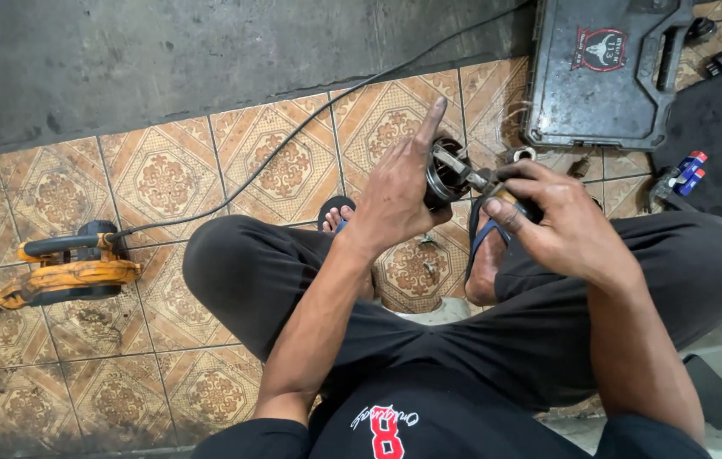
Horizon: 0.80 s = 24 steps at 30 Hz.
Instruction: Removing and organizing copper wire windings from an electric motor stator using pliers.
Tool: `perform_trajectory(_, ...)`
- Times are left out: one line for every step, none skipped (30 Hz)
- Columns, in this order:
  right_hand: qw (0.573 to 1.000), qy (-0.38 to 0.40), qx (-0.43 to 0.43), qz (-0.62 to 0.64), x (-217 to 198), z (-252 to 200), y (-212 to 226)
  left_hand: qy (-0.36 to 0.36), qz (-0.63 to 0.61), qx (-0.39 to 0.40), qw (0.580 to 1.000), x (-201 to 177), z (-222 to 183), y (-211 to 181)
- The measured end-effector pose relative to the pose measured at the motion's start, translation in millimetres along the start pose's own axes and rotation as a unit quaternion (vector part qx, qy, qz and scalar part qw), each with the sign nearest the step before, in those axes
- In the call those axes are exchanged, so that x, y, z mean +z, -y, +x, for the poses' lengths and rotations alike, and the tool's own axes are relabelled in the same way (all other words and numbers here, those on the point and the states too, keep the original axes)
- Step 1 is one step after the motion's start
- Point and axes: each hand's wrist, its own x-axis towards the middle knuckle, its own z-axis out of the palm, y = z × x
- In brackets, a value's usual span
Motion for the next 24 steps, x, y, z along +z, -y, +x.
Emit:
perform_trajectory(1.000, 0.000, 0.000, 0.000, 0, 0, 1, 0.000, 0.000, 0.000, 1.000, -1, 0, -1)
perform_trajectory(1.000, 0.001, 0.007, 0.008, 0, -1, 1, -0.004, -0.006, 0.000, 1.000, -3, 0, -1)
perform_trajectory(1.000, 0.002, 0.014, 0.016, 0, -1, 2, -0.006, -0.012, -0.001, 1.000, -4, 0, -2)
perform_trajectory(1.000, 0.001, 0.015, 0.016, -1, -2, 2, -0.006, -0.012, 0.000, 1.000, -5, 0, -3)
perform_trajectory(1.000, -0.001, 0.013, 0.014, -1, -2, 2, 0.003, -0.013, -0.012, 1.000, -6, 0, -3)
perform_trajectory(1.000, -0.003, 0.011, 0.013, -1, -2, 2, 0.011, -0.013, -0.024, 1.000, -8, -1, -4)
perform_trajectory(1.000, -0.003, 0.011, 0.014, 0, -2, 1, 0.012, -0.013, -0.024, 1.000, -7, -1, -3)
perform_trajectory(1.000, -0.008, 0.008, 0.005, 2, -2, 0, 0.010, -0.008, -0.025, 1.000, -5, -1, -2)
perform_trajectory(1.000, -0.012, 0.005, -0.005, 3, -2, 0, 0.007, -0.002, -0.027, 1.000, -4, -1, -1)
perform_trajectory(1.000, -0.013, 0.006, -0.005, 3, -3, -1, 0.008, -0.002, -0.027, 1.000, -5, -1, -1)
perform_trajectory(1.000, -0.013, -0.004, -0.004, 4, -3, -2, 0.009, -0.003, -0.030, 1.000, -6, -1, -2)
perform_trajectory(1.000, -0.013, -0.014, -0.004, 4, -3, -3, 0.010, -0.004, -0.032, 0.999, -7, -1, -2)
perform_trajectory(1.000, -0.013, -0.015, -0.004, 5, -3, -8, 0.010, -0.004, -0.032, 0.999, 0, -4, 5)
perform_trajectory(0.999, -0.014, -0.040, 0.004, 6, -4, -12, 0.019, -0.022, -0.028, 0.999, 7, -6, 13)
perform_trajectory(0.998, -0.015, -0.064, 0.013, 7, -4, -17, 0.030, -0.041, -0.025, 0.998, 14, -9, 21)
perform_trajectory(0.998, -0.015, -0.063, 0.014, 8, -4, -17, 0.030, -0.041, -0.025, 0.998, 12, -8, 19)
perform_trajectory(0.997, -0.019, -0.074, 0.015, 9, -3, -18, 0.030, -0.036, -0.021, 0.999, 9, -7, 17)
perform_trajectory(0.996, -0.024, -0.084, 0.016, 10, -3, -18, 0.030, -0.031, -0.018, 0.999, 6, -6, 14)
perform_trajectory(0.996, -0.024, -0.085, 0.016, 11, -3, -20, 0.029, -0.031, -0.018, 0.999, 8, -7, 16)
perform_trajectory(0.996, -0.025, -0.087, 0.006, 13, -3, -22, 0.025, -0.023, -0.014, 0.999, 9, -8, 18)
perform_trajectory(0.996, -0.027, -0.089, -0.004, 14, -4, -25, 0.022, -0.016, -0.009, 1.000, 11, -9, 19)
perform_trajectory(0.996, -0.027, -0.089, -0.004, 14, -4, -25, 0.022, -0.016, -0.009, 1.000, 10, -8, 19)
perform_trajectory(0.993, -0.029, -0.101, 0.051, 14, -5, -24, 0.009, -0.033, -0.005, 0.999, 9, -7, 19)
perform_trajectory(0.987, -0.031, -0.112, 0.107, 14, -6, -23, -0.005, -0.050, -0.001, 0.999, 8, -6, 19)
